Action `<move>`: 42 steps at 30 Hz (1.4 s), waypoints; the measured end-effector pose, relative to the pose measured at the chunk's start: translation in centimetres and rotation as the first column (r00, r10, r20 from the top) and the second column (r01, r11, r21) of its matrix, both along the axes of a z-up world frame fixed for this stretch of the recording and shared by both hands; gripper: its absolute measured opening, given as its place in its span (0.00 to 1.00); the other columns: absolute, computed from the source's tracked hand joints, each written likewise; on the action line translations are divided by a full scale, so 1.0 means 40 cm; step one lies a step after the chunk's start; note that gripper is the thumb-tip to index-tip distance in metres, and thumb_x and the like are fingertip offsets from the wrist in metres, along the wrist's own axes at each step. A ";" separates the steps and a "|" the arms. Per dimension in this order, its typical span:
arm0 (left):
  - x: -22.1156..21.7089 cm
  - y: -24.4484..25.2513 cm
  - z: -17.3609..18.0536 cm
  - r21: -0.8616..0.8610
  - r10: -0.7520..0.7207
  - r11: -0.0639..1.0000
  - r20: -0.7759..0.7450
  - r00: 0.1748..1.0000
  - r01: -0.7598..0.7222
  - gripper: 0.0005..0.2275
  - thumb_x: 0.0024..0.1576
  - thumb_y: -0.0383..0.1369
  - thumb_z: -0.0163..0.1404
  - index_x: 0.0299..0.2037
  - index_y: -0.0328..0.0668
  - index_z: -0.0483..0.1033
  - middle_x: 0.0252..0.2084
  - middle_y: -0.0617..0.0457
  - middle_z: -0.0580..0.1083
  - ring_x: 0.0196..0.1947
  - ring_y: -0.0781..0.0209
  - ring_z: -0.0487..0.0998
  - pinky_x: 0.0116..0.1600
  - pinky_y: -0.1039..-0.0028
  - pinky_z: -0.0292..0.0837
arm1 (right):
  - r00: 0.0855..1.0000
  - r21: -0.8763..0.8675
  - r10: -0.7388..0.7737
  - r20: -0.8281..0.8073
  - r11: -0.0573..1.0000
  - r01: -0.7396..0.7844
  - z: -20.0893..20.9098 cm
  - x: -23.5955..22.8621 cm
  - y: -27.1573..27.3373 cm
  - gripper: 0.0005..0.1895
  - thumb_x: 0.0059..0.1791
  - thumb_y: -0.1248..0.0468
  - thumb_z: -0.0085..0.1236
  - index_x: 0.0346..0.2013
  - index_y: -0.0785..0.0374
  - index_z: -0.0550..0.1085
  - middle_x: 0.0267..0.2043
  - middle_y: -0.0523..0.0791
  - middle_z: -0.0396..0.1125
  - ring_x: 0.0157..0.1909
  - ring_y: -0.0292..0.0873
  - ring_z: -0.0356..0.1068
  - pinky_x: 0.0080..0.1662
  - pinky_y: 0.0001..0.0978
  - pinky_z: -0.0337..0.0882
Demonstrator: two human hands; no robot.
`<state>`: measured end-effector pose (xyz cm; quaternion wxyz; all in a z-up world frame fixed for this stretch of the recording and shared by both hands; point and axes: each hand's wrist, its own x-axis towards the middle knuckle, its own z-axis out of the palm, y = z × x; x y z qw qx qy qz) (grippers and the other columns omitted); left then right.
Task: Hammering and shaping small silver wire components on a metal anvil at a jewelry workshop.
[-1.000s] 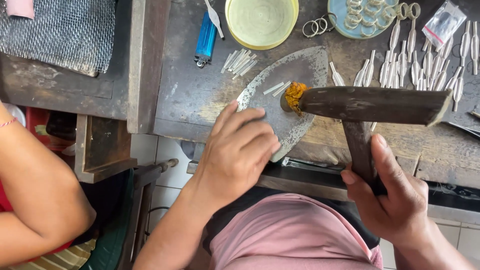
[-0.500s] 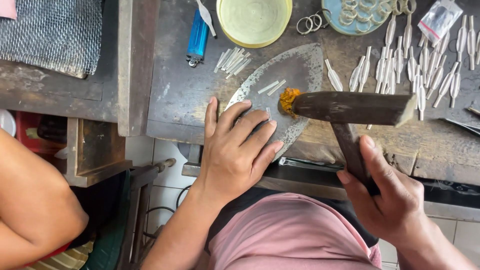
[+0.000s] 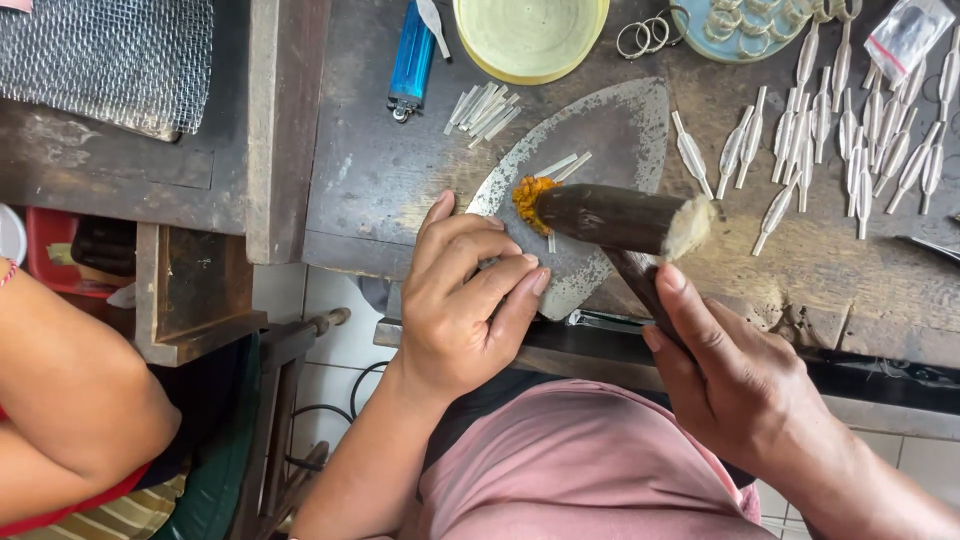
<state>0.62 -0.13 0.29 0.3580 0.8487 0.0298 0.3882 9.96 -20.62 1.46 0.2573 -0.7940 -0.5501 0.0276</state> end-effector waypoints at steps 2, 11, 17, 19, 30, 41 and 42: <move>0.001 -0.001 0.003 -0.004 -0.002 1.000 0.013 1.000 0.002 0.03 0.50 0.24 0.48 0.25 0.34 0.71 0.28 0.48 0.67 0.32 0.53 0.69 0.58 0.59 0.55 | 1.000 -0.017 0.005 0.015 1.000 -0.005 0.004 0.003 0.000 0.28 0.46 0.69 0.47 0.59 0.66 0.51 0.34 0.50 0.63 0.26 0.46 0.61 0.29 0.34 0.62; -0.003 -0.001 0.006 -0.012 0.023 1.000 0.017 1.000 -0.023 0.04 0.50 0.25 0.47 0.25 0.32 0.72 0.27 0.48 0.66 0.32 0.53 0.68 0.56 0.59 0.57 | 0.999 0.017 -0.012 0.050 1.000 0.011 -0.021 -0.013 -0.028 0.29 0.45 0.70 0.50 0.58 0.69 0.52 0.45 0.57 0.65 0.36 0.49 0.68 0.34 0.35 0.67; -0.001 -0.006 0.007 -0.022 0.047 0.999 0.008 0.999 -0.047 0.04 0.50 0.24 0.48 0.24 0.32 0.72 0.27 0.48 0.67 0.31 0.53 0.68 0.56 0.59 0.58 | 0.999 0.006 0.034 -0.042 0.999 -0.034 0.005 -0.009 -0.016 0.27 0.47 0.69 0.47 0.59 0.67 0.52 0.27 0.46 0.57 0.22 0.43 0.56 0.27 0.31 0.60; -0.006 -0.007 0.006 -0.023 0.052 0.998 0.002 0.999 -0.052 0.04 0.50 0.24 0.48 0.24 0.33 0.72 0.27 0.48 0.66 0.32 0.53 0.68 0.56 0.59 0.58 | 1.000 0.037 0.027 -0.014 0.999 -0.026 0.005 -0.018 -0.022 0.26 0.46 0.69 0.48 0.57 0.69 0.54 0.34 0.51 0.62 0.27 0.44 0.62 0.30 0.32 0.64; -0.001 -0.008 0.012 -0.053 0.085 0.995 -0.003 0.996 -0.085 0.05 0.50 0.24 0.47 0.23 0.33 0.71 0.26 0.49 0.66 0.31 0.55 0.68 0.54 0.60 0.61 | 0.998 0.019 0.061 -0.021 0.998 -0.061 0.002 -0.018 -0.032 0.26 0.47 0.68 0.46 0.58 0.66 0.52 0.26 0.45 0.56 0.22 0.43 0.55 0.25 0.33 0.59; 0.004 -0.005 0.016 0.018 0.061 0.998 -0.026 0.998 -0.061 0.06 0.51 0.30 0.47 0.29 0.33 0.72 0.30 0.46 0.69 0.35 0.51 0.68 0.52 0.59 0.61 | 0.994 0.168 -0.105 0.016 0.981 0.101 -0.030 -0.013 -0.059 0.26 0.43 0.69 0.54 0.54 0.72 0.59 0.35 0.53 0.67 0.23 0.37 0.63 0.27 0.26 0.63; 0.001 -0.006 0.012 0.025 0.063 0.998 -0.022 0.998 -0.063 0.06 0.51 0.30 0.47 0.29 0.33 0.72 0.30 0.46 0.69 0.35 0.51 0.68 0.52 0.59 0.61 | 0.994 0.175 -0.104 0.018 0.980 0.099 -0.039 -0.009 -0.060 0.26 0.43 0.69 0.54 0.54 0.72 0.59 0.35 0.53 0.67 0.23 0.37 0.63 0.27 0.26 0.63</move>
